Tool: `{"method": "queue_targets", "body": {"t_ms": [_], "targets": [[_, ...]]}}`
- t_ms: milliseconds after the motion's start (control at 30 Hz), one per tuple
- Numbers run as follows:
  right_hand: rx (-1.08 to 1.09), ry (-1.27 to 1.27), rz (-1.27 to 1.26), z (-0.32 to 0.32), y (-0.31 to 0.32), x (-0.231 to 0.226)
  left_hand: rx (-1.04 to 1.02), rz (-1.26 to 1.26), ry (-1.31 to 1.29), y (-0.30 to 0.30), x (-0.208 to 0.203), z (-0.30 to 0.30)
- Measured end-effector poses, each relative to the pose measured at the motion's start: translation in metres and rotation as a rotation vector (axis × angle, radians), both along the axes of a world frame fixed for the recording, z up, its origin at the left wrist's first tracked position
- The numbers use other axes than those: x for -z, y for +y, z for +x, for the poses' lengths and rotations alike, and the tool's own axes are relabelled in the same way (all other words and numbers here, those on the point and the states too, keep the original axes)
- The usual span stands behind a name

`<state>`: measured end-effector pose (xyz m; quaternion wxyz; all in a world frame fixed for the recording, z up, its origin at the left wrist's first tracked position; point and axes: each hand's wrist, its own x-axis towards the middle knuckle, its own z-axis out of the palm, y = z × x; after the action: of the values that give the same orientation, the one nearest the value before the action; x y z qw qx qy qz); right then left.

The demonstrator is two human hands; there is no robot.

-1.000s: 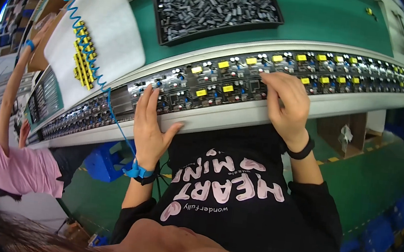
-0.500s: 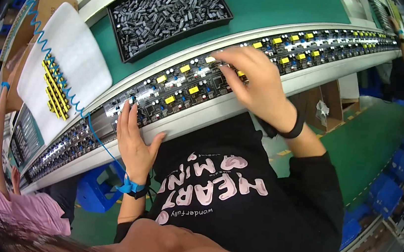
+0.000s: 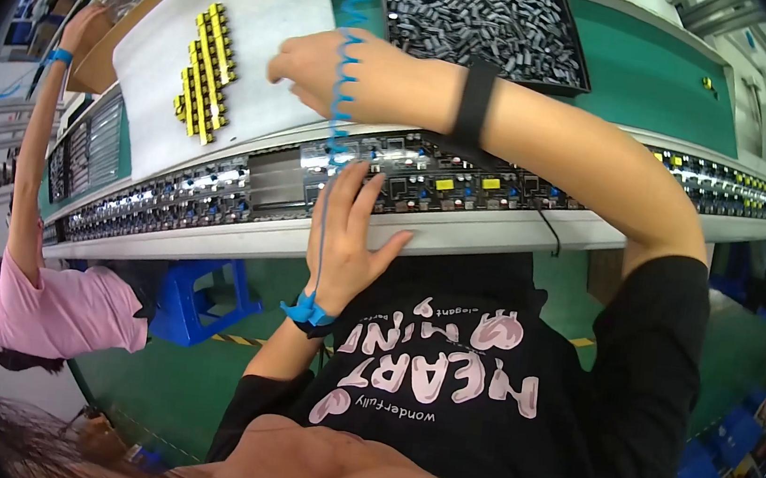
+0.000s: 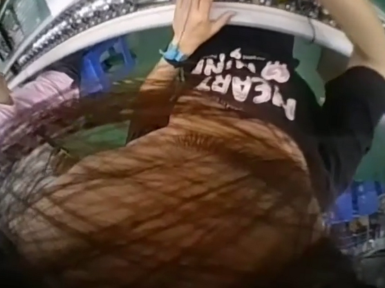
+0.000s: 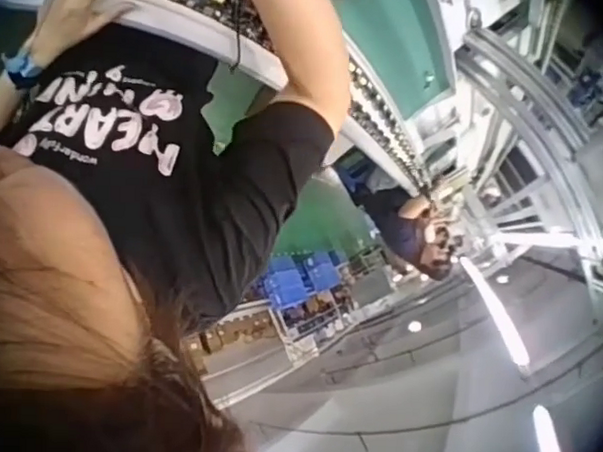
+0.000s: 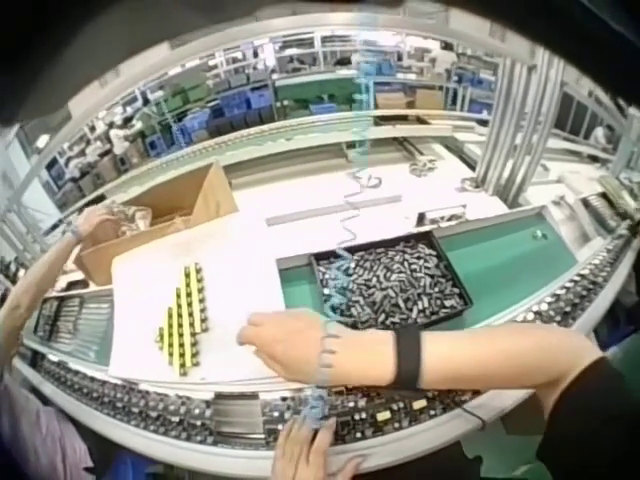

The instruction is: Assembling and inspecting small components on a series of circuit boards at a manual assembly station.

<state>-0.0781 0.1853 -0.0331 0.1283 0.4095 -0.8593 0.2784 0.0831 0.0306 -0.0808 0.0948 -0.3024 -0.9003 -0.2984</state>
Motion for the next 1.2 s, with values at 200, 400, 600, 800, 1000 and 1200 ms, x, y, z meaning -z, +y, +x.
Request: {"method": "queue_targets", "body": {"t_ms": [200, 400, 600, 800, 1000, 1200], "targets": [[0.048, -0.106, 0.129, -0.057, -0.085, 0.012, 0.015, 0.085, 0.022, -0.001, 0.002, 0.000], [0.048, 0.119, 0.224, -0.068, -0.111, 0.027, 0.008, 0.128, 0.035, -0.003, 0.005, 0.001], [0.028, 0.079, 0.314, -0.070, -0.105, 0.020, 0.010, 0.132, 0.040, -0.002, 0.005, 0.001], [-0.003, 0.132, 0.053, -0.042, -0.069, -0.014, -0.013, 0.121, 0.030, -0.006, 0.007, 0.002], [0.291, -0.146, 0.053, 0.057, 0.069, -0.050, -0.041, 0.158, 0.044, 0.000, 0.008, 0.000], [0.743, -0.398, -0.045, 0.171, 0.128, -0.041, -0.028, 0.147, 0.037, 0.002, 0.002, -0.001]]}}
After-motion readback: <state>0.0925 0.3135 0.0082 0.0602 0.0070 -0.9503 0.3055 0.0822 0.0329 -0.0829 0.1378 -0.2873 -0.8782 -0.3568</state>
